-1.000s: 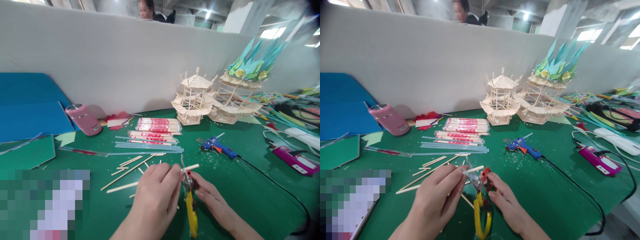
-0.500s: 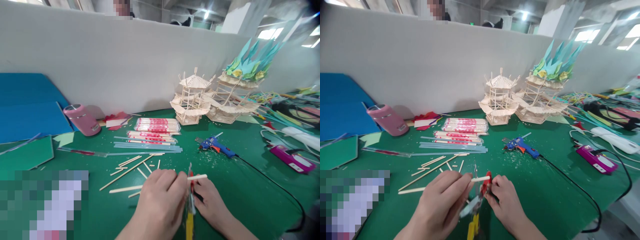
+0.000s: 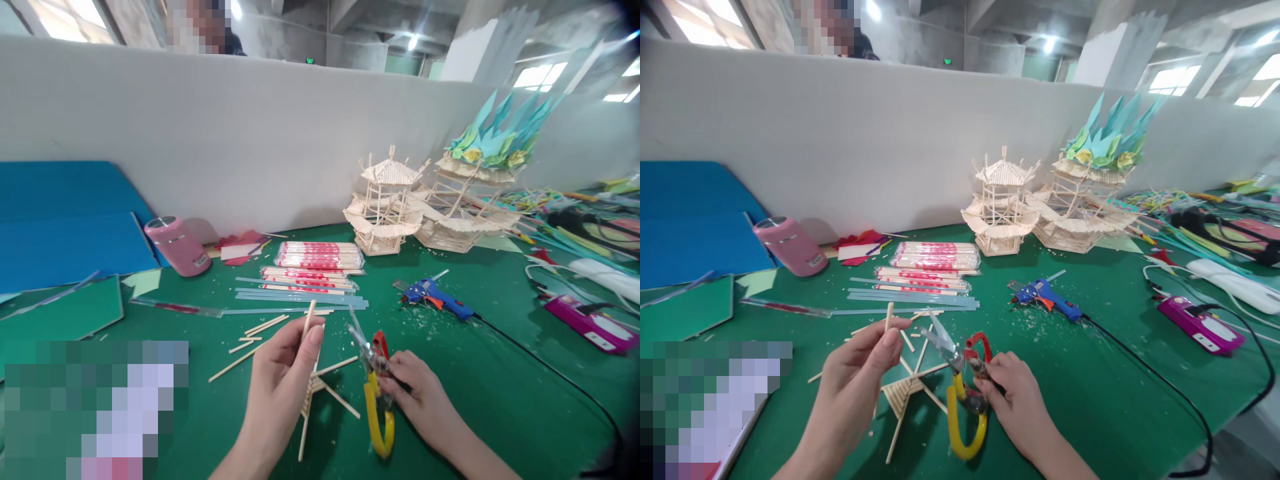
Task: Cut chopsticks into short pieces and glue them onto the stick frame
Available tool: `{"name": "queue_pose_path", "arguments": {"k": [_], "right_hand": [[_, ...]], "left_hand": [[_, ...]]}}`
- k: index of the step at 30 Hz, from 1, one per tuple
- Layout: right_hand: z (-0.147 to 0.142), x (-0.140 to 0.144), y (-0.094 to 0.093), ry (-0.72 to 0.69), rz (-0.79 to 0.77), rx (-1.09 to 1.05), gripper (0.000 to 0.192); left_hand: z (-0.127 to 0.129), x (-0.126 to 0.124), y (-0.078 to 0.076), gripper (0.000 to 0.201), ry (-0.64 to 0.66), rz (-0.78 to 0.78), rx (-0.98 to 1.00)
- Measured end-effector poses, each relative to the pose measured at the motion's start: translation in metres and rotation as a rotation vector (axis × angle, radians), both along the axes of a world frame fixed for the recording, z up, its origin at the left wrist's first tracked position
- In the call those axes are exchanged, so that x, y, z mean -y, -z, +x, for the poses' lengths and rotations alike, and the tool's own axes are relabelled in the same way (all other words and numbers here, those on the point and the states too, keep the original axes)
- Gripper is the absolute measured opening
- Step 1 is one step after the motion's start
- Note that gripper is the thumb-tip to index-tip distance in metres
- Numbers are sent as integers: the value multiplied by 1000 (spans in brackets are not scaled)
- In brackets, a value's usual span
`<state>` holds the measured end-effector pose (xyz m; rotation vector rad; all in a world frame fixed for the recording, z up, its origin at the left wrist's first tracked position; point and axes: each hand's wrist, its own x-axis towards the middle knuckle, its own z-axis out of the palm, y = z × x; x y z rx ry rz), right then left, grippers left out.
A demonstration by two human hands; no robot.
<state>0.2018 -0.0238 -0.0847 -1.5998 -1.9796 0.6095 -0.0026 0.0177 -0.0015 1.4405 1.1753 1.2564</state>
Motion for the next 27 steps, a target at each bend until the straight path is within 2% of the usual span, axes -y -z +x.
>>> {"name": "queue_pose_path", "arguments": {"k": [2, 5, 10, 14, 17, 21, 24, 27], "right_hand": [[-1, 0, -2, 15, 3, -8, 29], [-6, 1, -10, 49, 16, -12, 29], [-20, 2, -29, 44, 72, 23, 26], [-28, -1, -41, 44, 146, 64, 22], [-31, -4, -46, 58, 203, 77, 17], [-37, -10, -53, 90, 275, 78, 30], [-44, -14, -57, 80, 302, 78, 19], [-49, -17, -55, 84, 325, 92, 17]], "left_hand": [[0, 3, 6, 27, -42, -38, 40], [5, 6, 9, 32, -15, -62, -81], [16, 1, 1, 28, 8, -33, -238], [17, -6, -6, 31, -77, -2, -195], [15, -8, -8, 32, -147, 25, -191], [16, -5, -8, 36, -171, 64, -234], [18, -3, -10, 39, -155, 86, -280], [17, -3, -12, 39, -151, 102, -333]]}}
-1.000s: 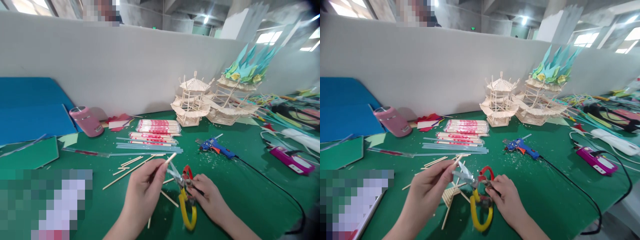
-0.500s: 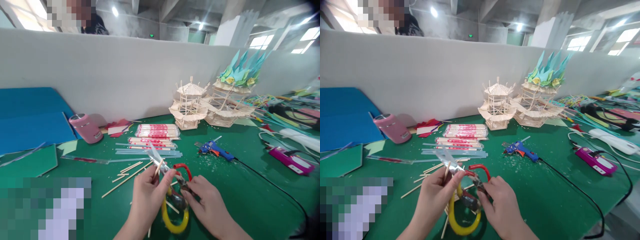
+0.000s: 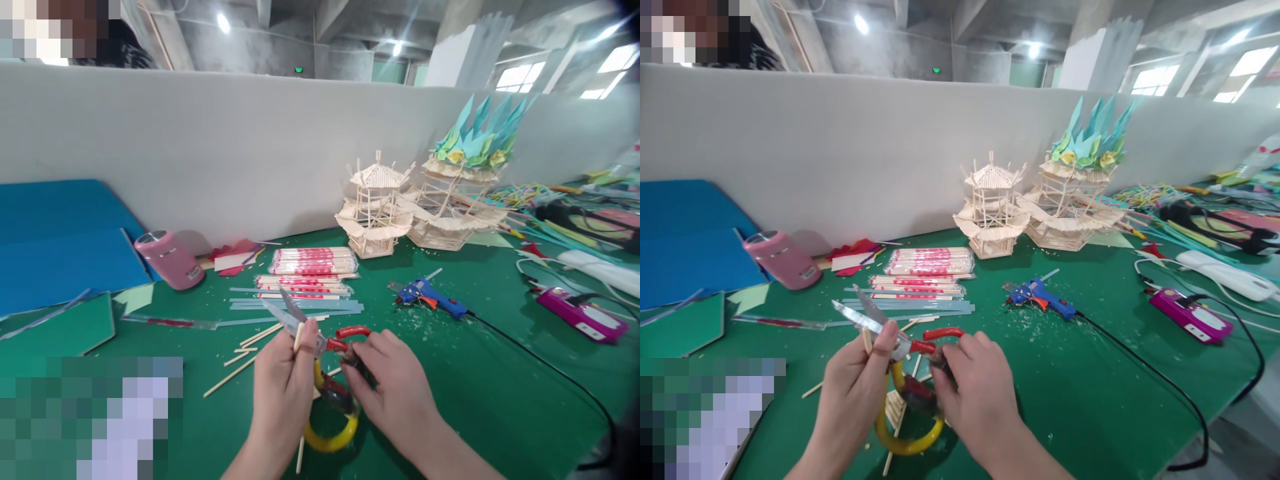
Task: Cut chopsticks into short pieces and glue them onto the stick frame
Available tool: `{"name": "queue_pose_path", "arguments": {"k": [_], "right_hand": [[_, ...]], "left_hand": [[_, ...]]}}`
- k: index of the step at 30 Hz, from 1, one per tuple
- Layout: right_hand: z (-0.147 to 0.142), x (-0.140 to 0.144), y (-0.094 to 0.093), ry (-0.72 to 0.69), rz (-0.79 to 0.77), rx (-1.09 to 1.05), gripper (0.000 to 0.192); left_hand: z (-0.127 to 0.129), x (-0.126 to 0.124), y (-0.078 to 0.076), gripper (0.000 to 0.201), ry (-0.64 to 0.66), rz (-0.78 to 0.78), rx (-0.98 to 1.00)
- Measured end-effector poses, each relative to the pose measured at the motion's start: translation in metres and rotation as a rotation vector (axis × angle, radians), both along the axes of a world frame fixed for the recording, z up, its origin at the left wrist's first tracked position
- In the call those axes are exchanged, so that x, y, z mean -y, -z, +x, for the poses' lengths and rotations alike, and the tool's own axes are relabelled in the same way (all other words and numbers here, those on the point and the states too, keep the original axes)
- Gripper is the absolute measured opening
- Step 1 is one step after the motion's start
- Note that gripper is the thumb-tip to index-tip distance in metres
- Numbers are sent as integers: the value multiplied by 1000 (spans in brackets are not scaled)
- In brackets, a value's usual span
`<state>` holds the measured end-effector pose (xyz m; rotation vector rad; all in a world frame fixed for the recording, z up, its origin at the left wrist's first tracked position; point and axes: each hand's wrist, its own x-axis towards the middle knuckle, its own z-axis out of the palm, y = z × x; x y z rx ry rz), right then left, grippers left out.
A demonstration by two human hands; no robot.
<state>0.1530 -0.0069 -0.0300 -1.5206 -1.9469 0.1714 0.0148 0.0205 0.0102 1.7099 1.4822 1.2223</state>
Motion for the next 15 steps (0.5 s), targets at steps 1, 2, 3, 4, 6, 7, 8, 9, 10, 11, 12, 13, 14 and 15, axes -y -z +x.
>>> {"name": "queue_pose_path", "arguments": {"k": [1, 2, 3, 4, 6, 7, 8, 9, 10, 11, 12, 13, 14, 15], "right_hand": [[-1, -1, 2, 7, 7, 4, 16], [-1, -1, 4, 14, 11, 6, 16], [-2, -2, 6, 19, 13, 5, 16], [-2, -3, 7, 22, 12, 2, 16], [-2, -4, 9, 16, 3, -11, 18], [-3, -4, 10, 6, -5, -21, 18], [-3, -3, 9, -8, -15, -32, 18], [-2, -2, 9, -21, -27, -42, 17], [-2, 0, 9, -36, -42, -58, 16], [-1, 2, 8, -52, -58, -82, 20], [0, 5, 8, -70, -69, -110, 27], [2, 7, 8, -88, -76, -138, 33], [3, 10, 7, -105, -80, -164, 37], [5, 11, 7, -121, -86, -190, 38]], "left_hand": [[-1, 0, 0, 39, -2, 5, -14], [-2, 0, 0, 39, -7, 12, -22], [-2, -1, 1, 39, -12, 18, -25], [-3, -1, 1, 38, -15, 25, -24], [-3, -1, 2, 38, -22, 33, -14], [-4, -1, 2, 38, -30, 32, -10], [-4, -2, 1, 38, -39, 32, -10], [-4, -2, 1, 38, -48, 36, -13], [-5, -3, 0, 38, -61, 44, -17], [-6, -3, -2, 38, -75, 52, -22], [-7, -3, -3, 38, -83, 63, -25], [-8, -3, -4, 38, -86, 74, -27], [-9, -2, -5, 38, -82, 84, -28], [-9, -1, -5, 37, -70, 90, -30]]}}
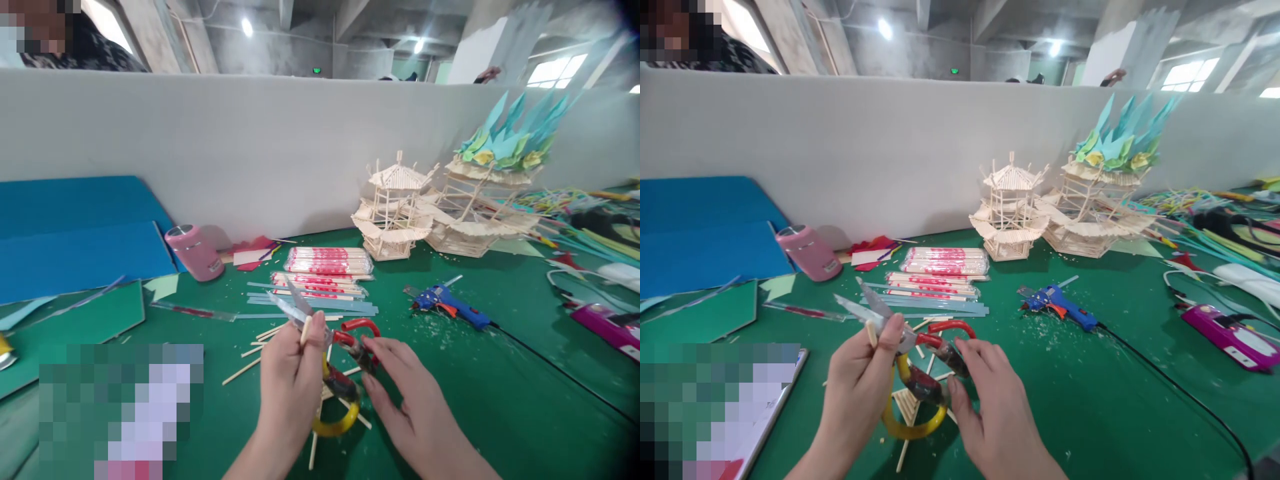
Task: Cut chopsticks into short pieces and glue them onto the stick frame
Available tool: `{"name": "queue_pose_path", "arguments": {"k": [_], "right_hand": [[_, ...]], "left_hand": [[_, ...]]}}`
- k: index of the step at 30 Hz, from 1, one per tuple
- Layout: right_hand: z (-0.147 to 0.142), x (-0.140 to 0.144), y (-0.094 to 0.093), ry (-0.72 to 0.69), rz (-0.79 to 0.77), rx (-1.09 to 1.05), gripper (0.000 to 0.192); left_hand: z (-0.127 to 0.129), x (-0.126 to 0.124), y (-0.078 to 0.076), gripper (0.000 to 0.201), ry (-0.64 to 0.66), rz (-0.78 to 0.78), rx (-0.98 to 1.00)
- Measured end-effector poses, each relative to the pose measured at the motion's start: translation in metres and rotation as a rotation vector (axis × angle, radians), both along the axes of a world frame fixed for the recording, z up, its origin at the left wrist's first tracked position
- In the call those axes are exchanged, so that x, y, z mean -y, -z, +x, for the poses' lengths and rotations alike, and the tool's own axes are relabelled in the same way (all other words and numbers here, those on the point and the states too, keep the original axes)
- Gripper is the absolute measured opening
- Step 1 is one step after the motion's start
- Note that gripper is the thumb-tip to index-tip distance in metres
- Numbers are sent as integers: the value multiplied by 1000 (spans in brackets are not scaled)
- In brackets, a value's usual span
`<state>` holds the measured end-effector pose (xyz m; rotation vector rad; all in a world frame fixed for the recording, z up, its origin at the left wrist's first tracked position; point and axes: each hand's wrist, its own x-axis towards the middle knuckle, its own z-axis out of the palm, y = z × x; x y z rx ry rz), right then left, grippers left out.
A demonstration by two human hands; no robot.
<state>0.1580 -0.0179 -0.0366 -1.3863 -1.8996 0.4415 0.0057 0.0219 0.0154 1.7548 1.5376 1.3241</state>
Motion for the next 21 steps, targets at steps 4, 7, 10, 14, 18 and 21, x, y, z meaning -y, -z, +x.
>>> {"name": "queue_pose_path", "arguments": {"k": [4, 7, 10, 14, 18, 21], "right_hand": [[6, 0, -9, -115, -171, -60, 30], [7, -2, -16, -173, -264, -40, 18], [3, -5, -12, -59, -163, -42, 17], [-9, -17, 10, 93, -38, -68, 25], [-18, -28, 23, 162, -34, -93, 29], [-14, -26, 14, 101, -118, -124, 27]], "left_hand": [[0, 5, -1, 36, 76, -2, -27], [2, 6, -1, 35, 90, -3, -32], [2, 3, -2, 37, 34, -18, -15], [4, -5, 3, 39, -78, -30, 39], [5, -11, 9, 39, -120, -11, 60], [1, -10, 8, 39, -91, -7, 61]]}}
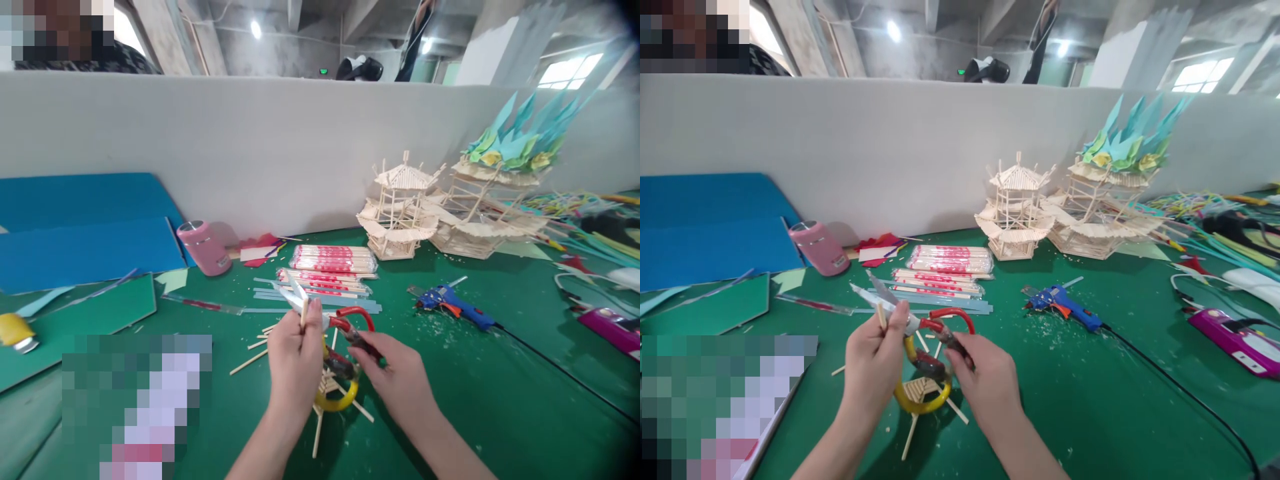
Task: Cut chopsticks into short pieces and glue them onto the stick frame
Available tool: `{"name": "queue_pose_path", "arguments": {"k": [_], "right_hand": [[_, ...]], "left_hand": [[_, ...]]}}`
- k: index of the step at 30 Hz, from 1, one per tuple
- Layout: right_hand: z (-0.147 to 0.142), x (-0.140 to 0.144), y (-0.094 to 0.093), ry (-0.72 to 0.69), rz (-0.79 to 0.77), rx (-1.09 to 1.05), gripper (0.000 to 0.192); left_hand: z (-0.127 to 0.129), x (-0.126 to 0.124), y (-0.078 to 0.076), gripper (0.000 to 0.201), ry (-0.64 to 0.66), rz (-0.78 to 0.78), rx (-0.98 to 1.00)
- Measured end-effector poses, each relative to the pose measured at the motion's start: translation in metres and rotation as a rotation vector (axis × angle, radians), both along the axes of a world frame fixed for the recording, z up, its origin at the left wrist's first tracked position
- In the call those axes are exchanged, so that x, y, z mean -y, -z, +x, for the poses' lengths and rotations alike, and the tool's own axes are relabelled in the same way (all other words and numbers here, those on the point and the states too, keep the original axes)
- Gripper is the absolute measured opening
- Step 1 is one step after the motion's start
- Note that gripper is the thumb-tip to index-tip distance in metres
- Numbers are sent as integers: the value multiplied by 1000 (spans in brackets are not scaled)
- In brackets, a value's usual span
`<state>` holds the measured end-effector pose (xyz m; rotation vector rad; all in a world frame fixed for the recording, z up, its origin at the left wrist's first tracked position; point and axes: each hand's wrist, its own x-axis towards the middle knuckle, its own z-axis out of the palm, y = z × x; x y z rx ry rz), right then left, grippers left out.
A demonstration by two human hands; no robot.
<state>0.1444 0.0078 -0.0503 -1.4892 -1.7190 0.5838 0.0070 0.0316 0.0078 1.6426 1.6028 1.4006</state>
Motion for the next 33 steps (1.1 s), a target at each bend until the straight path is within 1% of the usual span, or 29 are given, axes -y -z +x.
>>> {"name": "queue_pose_path", "arguments": {"k": [2, 4, 6, 7, 9, 13, 15, 17, 19, 21, 22, 25, 26, 28, 29, 30, 33], "right_hand": [[8, 5, -13, -115, -89, -30, 30], [15, 10, -24, -257, -181, -57, 27], [18, 13, -30, -327, -226, -75, 23], [18, 13, -30, -320, -223, -77, 24], [13, 10, -24, -224, -167, -68, 25], [-4, -7, 1, 2, -5, -8, 28], [-11, -17, 11, 59, 42, 29, 27], [-15, -24, 15, 85, 55, 62, 24], [-14, -24, 12, 93, 47, 90, 21], [-8, -19, 4, 60, 34, 110, 18], [-4, -15, -1, 25, 29, 116, 19], [8, -3, -17, -112, 3, 119, 33], [10, -1, -21, -157, -13, 115, 33], [13, 0, -28, -223, -47, 103, 22], [12, 0, -29, -237, -58, 96, 16], [11, -1, -29, -235, -61, 88, 14], [4, -4, -22, -148, -21, 69, 17]], "left_hand": [[-3, 3, -3, 38, 50, 0, -9], [-4, 7, -6, 37, 106, 3, -26], [-4, 9, -7, 37, 125, 16, -50], [-4, 9, -6, 37, 117, 25, -60], [-1, 7, -4, 37, 75, 43, -71], [6, -2, 8, 37, -39, 64, -78], [10, -7, 14, 36, -88, 72, -90], [12, -10, 19, 35, -108, 78, -104], [12, -11, 20, 35, -102, 80, -110], [9, -10, 18, 36, -72, 78, -106], [7, -9, 17, 36, -49, 76, -104], [1, -6, 10, 35, 34, 67, -100], [0, -5, 9, 34, 59, 64, -98], [-1, -3, 6, 33, 90, 58, -90], [0, -2, 5, 33, 92, 56, -83], [0, -1, 5, 33, 85, 55, -76], [3, 0, 5, 34, 25, 51, -50]]}}
